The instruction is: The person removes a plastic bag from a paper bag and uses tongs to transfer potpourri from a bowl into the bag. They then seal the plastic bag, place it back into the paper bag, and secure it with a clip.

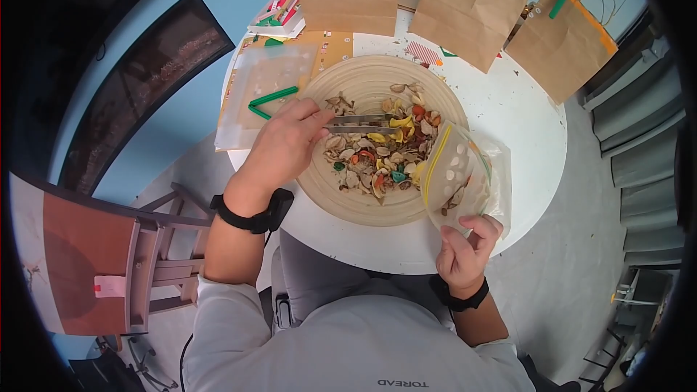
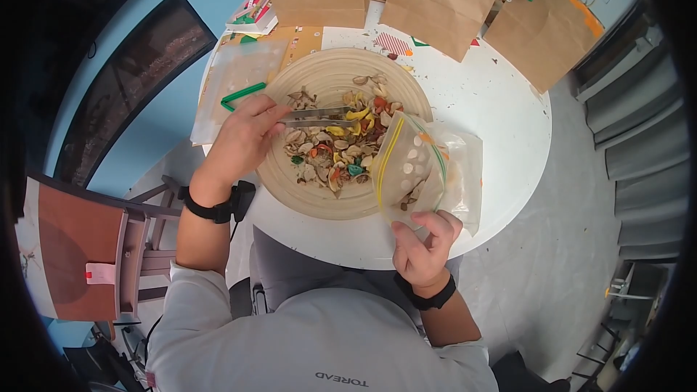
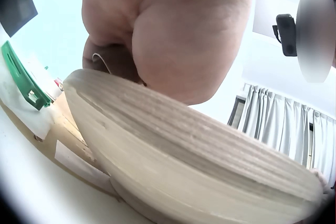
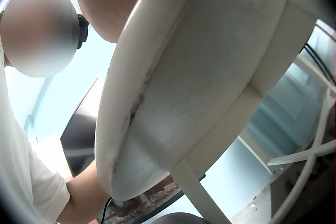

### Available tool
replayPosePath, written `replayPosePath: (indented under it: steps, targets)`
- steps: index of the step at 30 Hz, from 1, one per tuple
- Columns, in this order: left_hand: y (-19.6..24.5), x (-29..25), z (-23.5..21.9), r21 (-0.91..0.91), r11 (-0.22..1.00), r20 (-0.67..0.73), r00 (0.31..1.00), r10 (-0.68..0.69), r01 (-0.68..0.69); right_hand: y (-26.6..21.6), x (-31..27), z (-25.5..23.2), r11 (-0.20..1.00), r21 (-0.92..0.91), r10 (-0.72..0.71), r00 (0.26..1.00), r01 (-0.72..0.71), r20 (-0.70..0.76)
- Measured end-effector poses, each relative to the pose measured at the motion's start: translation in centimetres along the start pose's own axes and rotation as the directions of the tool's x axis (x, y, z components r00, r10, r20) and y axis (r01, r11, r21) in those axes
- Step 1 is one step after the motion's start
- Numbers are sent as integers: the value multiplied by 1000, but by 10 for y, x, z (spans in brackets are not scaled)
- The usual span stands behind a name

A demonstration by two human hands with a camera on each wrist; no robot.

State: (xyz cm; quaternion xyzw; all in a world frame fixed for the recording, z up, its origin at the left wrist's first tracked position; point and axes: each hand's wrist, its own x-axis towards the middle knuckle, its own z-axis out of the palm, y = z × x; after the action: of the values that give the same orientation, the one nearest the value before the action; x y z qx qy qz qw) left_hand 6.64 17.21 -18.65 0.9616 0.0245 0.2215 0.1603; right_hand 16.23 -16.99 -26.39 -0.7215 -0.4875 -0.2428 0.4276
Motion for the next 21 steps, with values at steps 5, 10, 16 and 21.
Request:
replayPosePath:
  steps: [5, 10, 16, 21]
  targets:
    - [11, -3, -12, -23, 1000, -47, 999, -23, 22, 0, 1, 1, 1000, 9, 17, 1000, -17, 0]
    - [50, 4, -21, -103, 995, -54, 998, 9, -15, 1, 1, 1, 999, 21, 24, 1000, -24, 1]
    - [79, 14, -1, -101, 975, 48, 978, 201, -196, -1, 3, 0, 1000, 7, 17, 1000, -16, -7]
    - [78, 7, -14, -99, 989, 18, 993, 114, -112, 0, -1, -3, 1000, -8, 19, 999, -19, -42]
